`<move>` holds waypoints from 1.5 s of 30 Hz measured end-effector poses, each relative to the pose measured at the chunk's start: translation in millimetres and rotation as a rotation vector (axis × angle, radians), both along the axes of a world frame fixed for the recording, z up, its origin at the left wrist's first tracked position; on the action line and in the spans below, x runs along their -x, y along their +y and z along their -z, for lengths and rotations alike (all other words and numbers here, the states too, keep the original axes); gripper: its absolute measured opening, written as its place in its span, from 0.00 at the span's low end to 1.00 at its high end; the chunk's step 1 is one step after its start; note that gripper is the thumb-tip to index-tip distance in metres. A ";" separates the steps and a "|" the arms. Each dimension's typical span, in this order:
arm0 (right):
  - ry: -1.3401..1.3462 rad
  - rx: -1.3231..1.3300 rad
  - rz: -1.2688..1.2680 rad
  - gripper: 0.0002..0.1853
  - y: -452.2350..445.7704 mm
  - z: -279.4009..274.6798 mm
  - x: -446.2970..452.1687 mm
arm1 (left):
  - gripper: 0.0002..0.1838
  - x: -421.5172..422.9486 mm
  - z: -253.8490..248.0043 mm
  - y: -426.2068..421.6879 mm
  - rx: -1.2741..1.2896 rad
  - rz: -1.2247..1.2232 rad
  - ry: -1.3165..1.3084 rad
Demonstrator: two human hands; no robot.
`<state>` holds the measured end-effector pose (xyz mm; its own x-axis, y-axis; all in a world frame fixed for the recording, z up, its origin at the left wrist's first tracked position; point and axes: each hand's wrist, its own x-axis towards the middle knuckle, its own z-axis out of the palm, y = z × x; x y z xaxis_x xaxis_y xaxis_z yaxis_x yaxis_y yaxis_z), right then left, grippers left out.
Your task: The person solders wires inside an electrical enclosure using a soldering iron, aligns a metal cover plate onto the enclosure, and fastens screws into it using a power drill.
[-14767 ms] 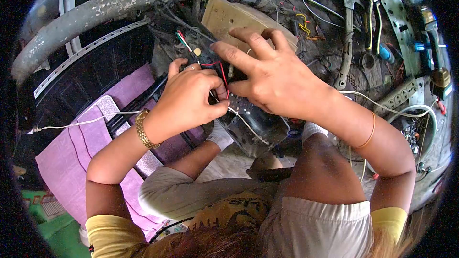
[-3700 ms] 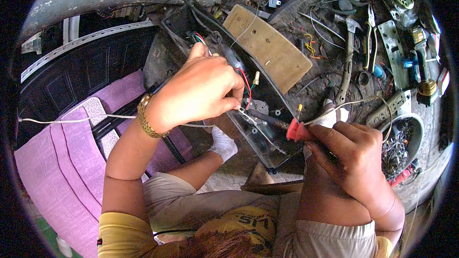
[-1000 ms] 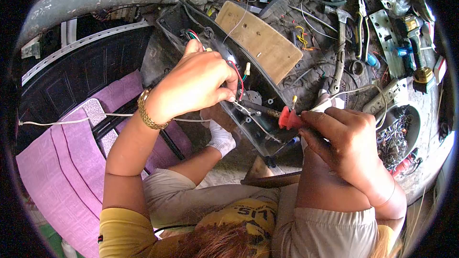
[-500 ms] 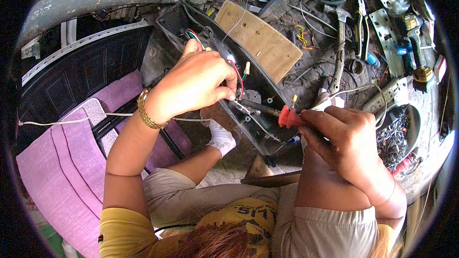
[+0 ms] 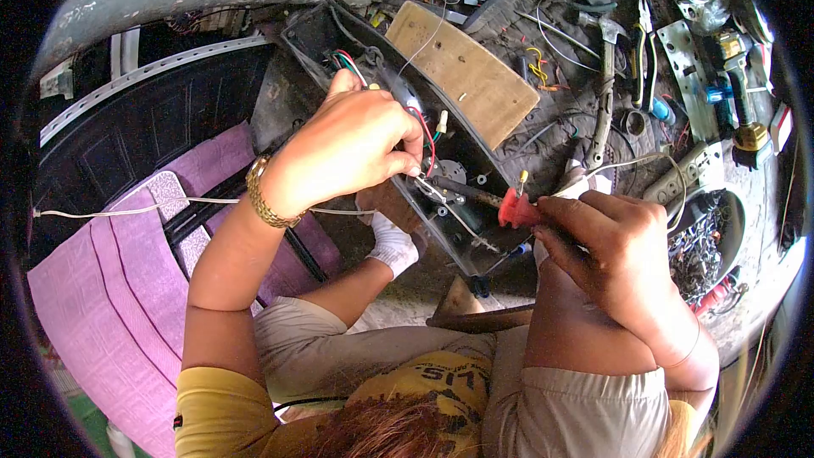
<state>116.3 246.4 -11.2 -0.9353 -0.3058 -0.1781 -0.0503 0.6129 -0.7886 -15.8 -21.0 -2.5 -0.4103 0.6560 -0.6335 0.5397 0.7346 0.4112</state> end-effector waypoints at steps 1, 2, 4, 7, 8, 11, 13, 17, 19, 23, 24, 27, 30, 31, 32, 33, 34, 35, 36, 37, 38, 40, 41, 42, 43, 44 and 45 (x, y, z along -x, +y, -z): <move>0.001 0.001 -0.003 0.11 0.2 0.0 0.1 | 0.01 0.3 -0.4 0.3 0.004 0.004 -0.001; 0.001 0.001 -0.006 0.11 0.5 -0.1 0.0 | 0.01 0.4 -0.5 0.7 0.009 0.008 -0.003; 0.003 0.006 -0.001 0.11 0.1 0.8 -0.3 | 0.02 0.3 -0.5 0.6 0.005 0.003 -0.005; 0.005 0.020 0.000 0.11 -0.8 0.7 0.4 | 0.02 0.5 0.0 -0.7 -0.022 -0.014 -0.014; 0.006 0.026 -0.001 0.11 -1.1 0.5 0.9 | 0.02 1.0 0.2 -1.5 -0.035 -0.021 -0.018; 0.002 0.023 -0.011 0.11 -0.9 0.0 2.1 | 0.02 3.4 0.5 -3.6 -0.034 -0.010 -0.029; 0.002 0.023 -0.009 0.11 -0.9 0.4 1.7 | 0.03 5.8 0.7 -4.8 -0.034 -0.018 -0.055; -0.012 0.034 0.010 0.11 -0.6 -1.0 2.0 | 0.04 8.2 2.4 -7.7 -0.059 -0.016 -0.086; -0.011 0.045 0.034 0.11 0.9 -1.1 1.2 | 0.04 7.9 1.9 -7.6 -0.069 -0.026 -0.097; -0.033 0.056 0.082 0.10 4.2 -0.9 -1.0 | 0.04 5.1 0.5 -7.3 -0.086 -0.028 -0.078; -0.046 0.056 0.085 0.10 5.4 -1.1 -1.1 | 0.04 5.5 0.6 -7.0 -0.073 -0.019 -0.079; -0.067 0.058 0.104 0.10 8.9 -0.5 -1.4 | 0.04 5.9 1.4 -6.1 -0.048 0.000 -0.080; -0.062 0.065 0.125 0.10 12.0 1.3 -2.0 | 0.03 7.2 0.4 -3.5 -0.044 0.008 -0.077; -0.067 0.070 0.125 0.10 13.2 0.9 -1.9 | 0.03 7.4 -2.0 -1.9 -0.036 0.013 -0.076; -0.072 0.076 0.125 0.10 14.3 0.7 -2.0 | 0.03 7.1 -3.6 -0.5 -0.028 0.017 -0.076; -0.078 0.065 0.107 0.10 15.1 0.3 -1.9 | 0.03 6.8 -4.2 0.7 -0.025 0.025 -0.067; -0.083 0.054 0.089 0.10 15.8 -0.1 -1.6 | 0.03 6.3 -4.9 1.8 -0.021 0.032 -0.058; -0.089 0.044 0.070 0.10 15.9 -0.5 -1.2 | 0.02 5.8 -5.6 2.6 -0.017 0.039 -0.049; -0.072 0.059 0.069 0.10 15.1 -0.2 -0.7 | 0.02 5.7 -6.1 3.0 -0.014 0.043 -0.050; -0.056 0.074 0.067 0.10 13.5 0.9 -0.5 | 0.02 5.4 -6.1 3.2 -0.012 0.046 -0.052; -0.040 0.089 0.066 0.09 12.2 1.8 -0.3 | 0.02 4.9 -6.0 3.1 -0.009 0.050 -0.053; -0.010 0.049 0.033 0.09 10.7 3.1 0.1 | 0.01 3.1 -4.8 1.3 -0.024 0.044 -0.054; 0.004 0.030 0.017 0.09 10.3 3.4 0.1 | 0.01 2.5 -4.7 0.8 -0.032 0.041 -0.056; 0.003 0.024 0.013 0.09 10.3 3.5 0.3 | 0.01 2.3 -5.3 0.9 -0.029 0.047 -0.051; 0.003 0.019 0.008 0.09 10.1 3.8 0.6 | 0.01 2.2 -5.7 0.9 -0.027 0.052 -0.046; 0.002 0.014 0.003 0.09 10.1 3.8 0.8 | 0.01 2.3 -5.9 1.0 -0.025 0.056 -0.041; 0.011 0.016 0.000 0.09 9.9 3.9 1.0 | 0.01 3.0 -6.5 1.7 -0.012 0.057 -0.052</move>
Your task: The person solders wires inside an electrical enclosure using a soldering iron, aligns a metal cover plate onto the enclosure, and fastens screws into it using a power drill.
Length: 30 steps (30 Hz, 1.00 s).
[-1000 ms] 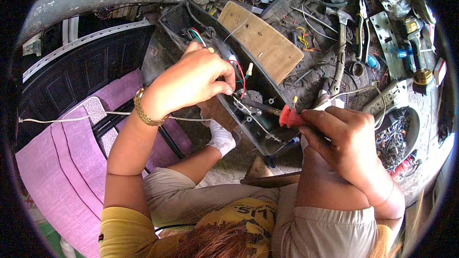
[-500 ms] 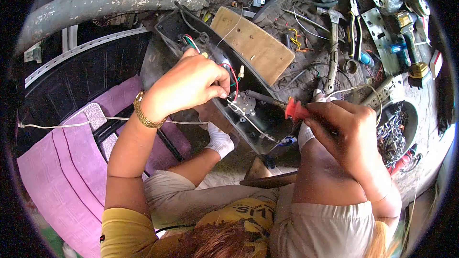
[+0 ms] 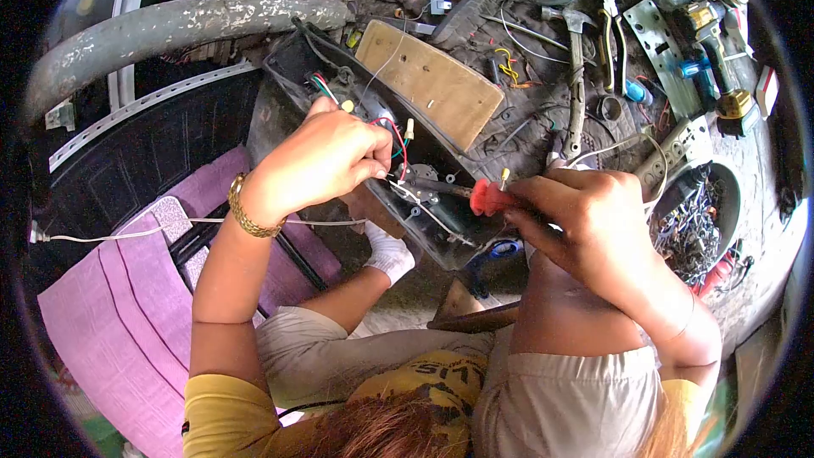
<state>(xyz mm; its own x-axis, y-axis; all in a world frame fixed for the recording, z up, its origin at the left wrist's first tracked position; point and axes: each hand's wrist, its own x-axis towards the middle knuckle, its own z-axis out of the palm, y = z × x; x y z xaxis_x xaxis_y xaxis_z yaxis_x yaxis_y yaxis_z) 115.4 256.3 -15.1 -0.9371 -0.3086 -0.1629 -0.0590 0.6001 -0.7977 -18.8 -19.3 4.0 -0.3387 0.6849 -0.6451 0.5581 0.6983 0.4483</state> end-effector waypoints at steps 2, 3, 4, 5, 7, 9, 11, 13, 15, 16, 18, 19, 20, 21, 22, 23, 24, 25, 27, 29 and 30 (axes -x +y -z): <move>0.019 0.005 -0.008 0.09 -0.4 0.3 0.4 | 0.01 1.5 -1.5 1.3 0.028 0.001 -0.021; 0.017 0.002 -0.010 0.09 -0.5 0.3 0.6 | 0.01 1.5 -1.4 1.1 0.024 0.003 -0.020; 0.015 -0.001 -0.013 0.09 -0.5 0.2 0.7 | 0.01 1.5 -1.4 0.8 0.020 0.004 -0.019; 0.013 -0.005 -0.016 0.09 -0.6 0.2 0.7 | 0.02 1.4 -1.3 0.5 0.016 0.005 -0.018; 0.023 0.000 -0.006 0.09 -1.7 1.4 -0.1 | 0.02 1.3 -1.9 0.4 0.009 0.004 -0.013; 0.020 0.000 -0.003 0.09 -2.4 1.4 -0.2 | 0.01 0.6 -1.0 -0.2 -0.007 -0.004 -0.013; 0.004 -0.003 -0.009 0.09 -2.9 0.0 0.2 | 0.02 -0.7 1.1 -1.7 -0.029 -0.019 -0.018; -0.005 0.002 -0.012 0.10 -3.1 -0.8 1.1 | 0.02 -1.0 1.2 -2.0 -0.030 -0.018 -0.015; -0.008 0.007 -0.015 0.10 -3.1 -0.8 1.4 | 0.02 -0.8 1.2 -1.9 -0.024 -0.016 -0.015; -0.007 0.008 -0.016 0.10 -3.2 -0.8 1.5 | 0.01 -0.5 1.0 -1.8 -0.019 -0.015 -0.016; -0.004 0.017 -0.015 0.09 -3.4 -0.7 1.2 | 0.01 -0.4 1.2 -1.9 -0.014 -0.015 -0.017; -0.002 0.023 -0.011 0.09 -3.6 -0.2 0.7 | 0.01 -0.4 1.6 -2.0 -0.014 -0.015 -0.017; -0.001 0.030 -0.008 0.09 -3.9 0.2 0.5 | 0.01 -0.4 1.6 -2.2 -0.014 -0.016 -0.017; 0.008 0.031 -0.008 0.09 -4.4 0.4 0.6 | 0.01 -0.1 1.1 -2.2 -0.008 -0.007 -0.013; 0.017 0.032 -0.008 0.09 -5.1 0.6 0.6 | 0.02 0.4 0.1 -2.1 -0.003 0.003 -0.008; 0.026 0.032 -0.008 0.09 -5.5 0.5 0.7 | 0.02 0.5 -0.5 -2.1 0.003 0.012 -0.004; 0.023 0.032 -0.004 0.09 -5.7 0.2 0.9 | 0.02 0.3 -0.7 -2.5 -0.006 0.008 -0.004; 0.020 0.031 0.000 0.09 -5.7 -0.2 1.3 | 0.02 -0.1 -0.8 -3.1 -0.015 0.003 -0.004; 0.016 0.039 0.014 0.09 -5.3 -0.8 2.4 | 0.02 -0.8 -0.6 -3.8 -0.029 -0.011 -0.007; 0.015 0.054 0.032 0.09 -4.3 -1.1 3.8 | 0.02 -1.0 -0.3 -4.0 -0.041 -0.028 -0.014; 0.013 0.040 0.032 0.09 -3.2 -2.0 3.8 | 0.02 -1.3 -0.3 -4.2 -0.043 -0.030 -0.010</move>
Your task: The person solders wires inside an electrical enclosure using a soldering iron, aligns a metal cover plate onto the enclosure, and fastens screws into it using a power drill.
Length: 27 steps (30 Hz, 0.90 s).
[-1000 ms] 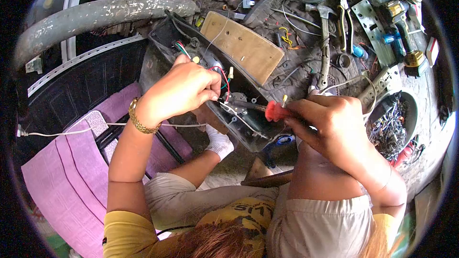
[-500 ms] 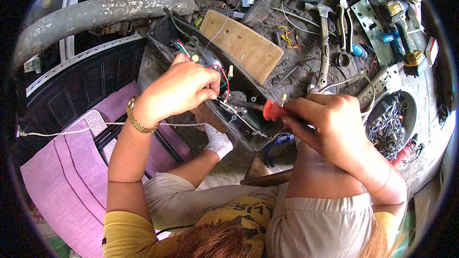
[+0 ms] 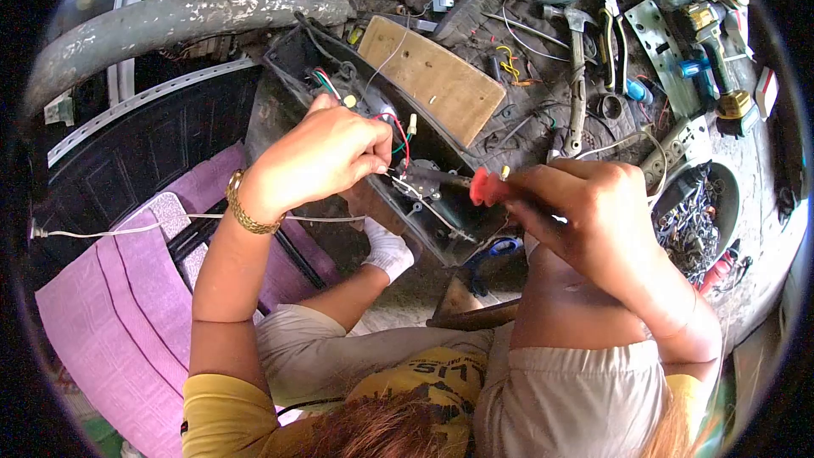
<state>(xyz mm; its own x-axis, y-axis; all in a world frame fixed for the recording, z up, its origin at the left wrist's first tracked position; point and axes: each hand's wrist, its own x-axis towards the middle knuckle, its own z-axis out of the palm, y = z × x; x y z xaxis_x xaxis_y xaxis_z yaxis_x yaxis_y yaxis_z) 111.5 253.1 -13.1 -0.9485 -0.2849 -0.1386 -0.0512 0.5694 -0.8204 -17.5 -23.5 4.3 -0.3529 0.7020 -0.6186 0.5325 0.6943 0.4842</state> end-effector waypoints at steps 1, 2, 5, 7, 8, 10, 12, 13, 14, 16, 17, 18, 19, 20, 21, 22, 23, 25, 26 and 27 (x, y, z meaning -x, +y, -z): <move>-0.001 -0.015 -0.001 0.09 1.6 -1.0 -0.1 | 0.02 -0.2 0.1 -0.1 -0.003 -0.002 0.004; -0.003 -0.030 -0.002 0.09 2.4 -1.6 -0.1 | 0.02 -0.3 0.0 -0.1 -0.006 -0.005 0.007; -0.017 -0.036 -0.031 0.09 2.6 -1.8 -1.3 | 0.02 1.7 -1.6 3.6 0.036 -0.001 -0.016; -0.016 -0.038 -0.032 0.09 1.9 -0.6 -1.6 | 0.02 1.1 -1.6 3.2 0.033 -0.006 -0.011; -0.016 -0.039 -0.033 0.09 1.6 0.1 -1.8 | 0.02 0.8 -1.4 2.9 0.031 -0.008 -0.008; 0.004 -0.040 -0.037 0.09 0.8 1.6 -2.0 | 0.02 0.8 -0.9 2.4 0.026 -0.008 -0.003; 0.014 -0.046 -0.041 0.09 0.5 2.6 -2.2 | 0.02 1.1 -0.7 2.3 0.026 -0.004 -0.002; 0.015 -0.051 -0.044 0.09 0.5 3.1 -2.3 | 0.02 1.3 -0.8 2.5 0.029 0.000 -0.002; 0.016 -0.056 -0.046 0.09 0.5 3.3 -2.4 | 0.02 1.6 -0.8 2.7 0.032 0.004 -0.002; 0.002 -0.048 -0.035 0.09 -0.4 2.5 -2.3 | 0.02 1.9 -1.1 3.9 0.054 0.022 0.003; -0.004 -0.043 -0.029 0.09 -0.7 2.0 -2.3 | 0.02 2.0 -1.1 4.3 0.065 0.031 0.005; -0.007 -0.047 -0.034 0.09 -0.6 1.6 -2.2 | 0.02 2.1 -0.9 4.5 0.065 0.030 0.003; -0.009 -0.050 -0.039 0.09 -0.5 1.2 -2.0 | 0.02 2.1 -0.8 4.5 0.065 0.030 0.001; -0.011 -0.053 -0.044 0.09 -0.6 1.1 -1.7 | 0.02 2.0 -0.7 4.3 0.066 0.029 -0.001; -0.010 -0.053 -0.045 0.09 -0.8 1.1 -1.5 | 0.02 2.1 -0.7 4.1 0.062 0.029 0.001; -0.009 -0.053 -0.046 0.09 -0.9 1.0 -1.4 | 0.02 2.2 -0.7 3.9 0.059 0.029 0.002; -0.008 -0.054 -0.046 0.09 -1.0 0.9 -1.5 | 0.02 2.1 -0.6 3.9 0.055 0.029 0.003; 0.002 -0.044 -0.046 0.09 -1.4 0.9 -1.5 | 0.02 1.9 0.5 3.5 0.042 0.029 0.011; 0.006 -0.039 -0.046 0.09 -1.5 1.0 -1.5 | 0.02 1.8 0.8 3.5 0.035 0.028 0.015; 0.001 -0.042 -0.047 0.09 -1.4 0.9 -1.6 | 0.02 1.8 0.8 3.6 0.037 0.029 0.016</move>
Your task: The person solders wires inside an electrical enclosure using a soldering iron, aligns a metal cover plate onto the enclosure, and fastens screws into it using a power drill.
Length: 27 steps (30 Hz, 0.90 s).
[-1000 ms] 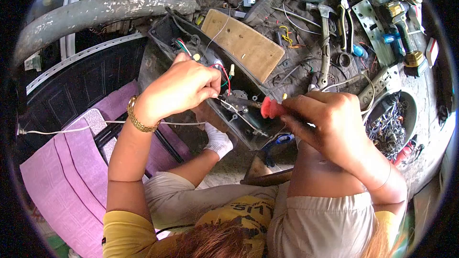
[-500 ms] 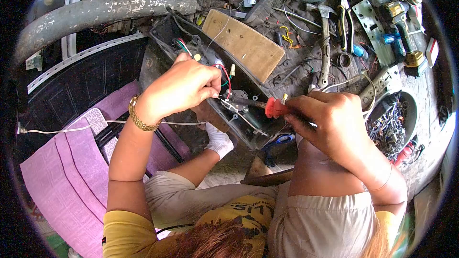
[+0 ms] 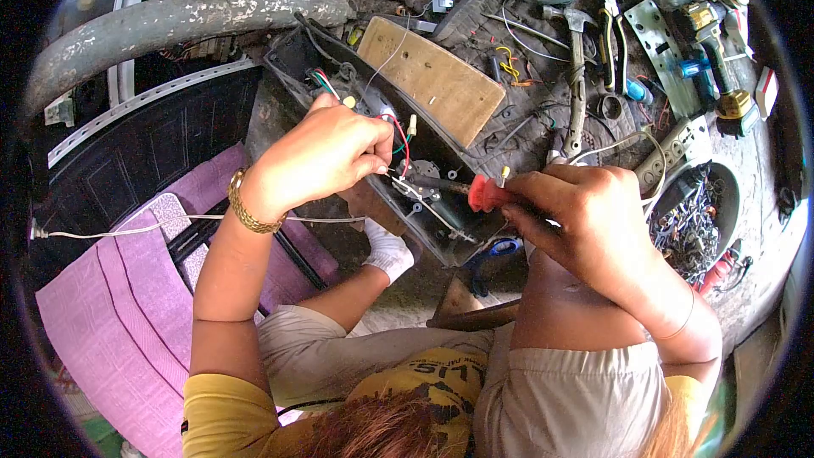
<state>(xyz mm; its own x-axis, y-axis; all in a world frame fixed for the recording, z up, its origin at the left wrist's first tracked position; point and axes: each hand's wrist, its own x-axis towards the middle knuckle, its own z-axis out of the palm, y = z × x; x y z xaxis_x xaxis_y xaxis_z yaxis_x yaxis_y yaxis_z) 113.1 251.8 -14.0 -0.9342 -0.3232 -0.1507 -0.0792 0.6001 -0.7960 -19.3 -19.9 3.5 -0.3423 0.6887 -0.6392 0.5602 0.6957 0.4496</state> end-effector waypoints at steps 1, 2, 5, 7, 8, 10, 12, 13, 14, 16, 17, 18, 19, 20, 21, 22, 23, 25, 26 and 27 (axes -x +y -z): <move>-0.006 -0.003 -0.001 0.09 0.3 -0.1 -0.2 | 0.02 -0.1 -0.1 0.0 0.002 0.001 0.001; -0.011 -0.005 -0.003 0.09 0.4 -0.3 -0.3 | 0.02 -0.2 -0.2 0.1 0.005 0.002 0.002; -0.011 -0.001 0.009 0.09 -0.5 -1.5 -0.1 | 0.02 0.3 -2.3 1.4 0.013 0.006 0.001; -0.004 0.009 0.017 0.09 -0.9 0.5 -1.1 | 0.02 0.2 -1.6 0.7 0.018 -0.001 -0.007; 0.000 0.014 0.022 0.09 -1.0 1.1 -1.5 | 0.02 0.2 -1.3 0.6 0.021 -0.003 -0.011; -0.018 0.009 0.013 0.09 -0.9 0.0 -1.0 | 0.02 0.3 -1.2 0.2 0.010 -0.007 -0.013; -0.023 0.006 0.007 0.09 -1.0 -0.1 -0.7 | 0.02 0.0 -1.2 -0.3 -0.001 -0.010 -0.012; -0.019 0.006 0.005 0.09 -1.2 0.3 -0.5 | 0.02 -0.2 -1.0 -0.6 -0.006 -0.010 -0.010; -0.015 0.006 0.003 0.09 -1.3 0.6 -0.3 | 0.02 -0.3 -1.0 -0.8 -0.012 -0.011 -0.008; -0.013 0.005 -0.001 0.09 -1.3 0.2 0.1 | 0.02 0.0 -1.1 -0.7 0.000 -0.007 -0.011; -0.012 0.004 -0.002 0.09 -1.4 0.0 0.2 | 0.02 0.1 -1.1 -0.5 0.006 -0.004 -0.012; 0.000 0.016 0.002 0.09 -1.8 0.1 0.1 | 0.02 -0.2 -1.1 -0.9 -0.001 -0.006 -0.008; 0.013 0.028 0.006 0.09 -2.3 0.4 -0.2 | 0.02 -0.7 -1.1 -1.3 -0.008 -0.007 -0.005; 0.025 0.040 0.011 0.09 -2.5 0.6 -0.4 | 0.02 -0.9 -0.9 -1.4 -0.015 -0.008 -0.001; 0.020 0.036 0.016 0.09 -2.5 0.3 -0.3 | 0.02 -0.9 -1.1 -1.1 -0.008 -0.010 -0.005; 0.015 0.032 0.020 0.09 -2.5 0.0 -0.2 | 0.02 -0.7 -1.3 -0.7 -0.001 -0.012 -0.009; 0.010 0.028 0.025 0.09 -2.3 -0.1 0.1 | 0.02 -0.6 -1.5 -0.4 0.006 -0.014 -0.013; 0.001 0.025 0.032 0.09 -0.8 -1.3 1.5 | 0.02 0.2 -1.6 0.1 0.006 -0.017 -0.024; -0.004 0.024 0.035 0.09 -0.2 -1.5 2.0 | 0.02 0.5 -1.6 0.1 0.006 -0.019 -0.029; -0.007 0.011 0.033 0.09 0.2 -1.5 1.7 | 0.02 0.5 -1.2 -0.3 0.001 -0.020 -0.027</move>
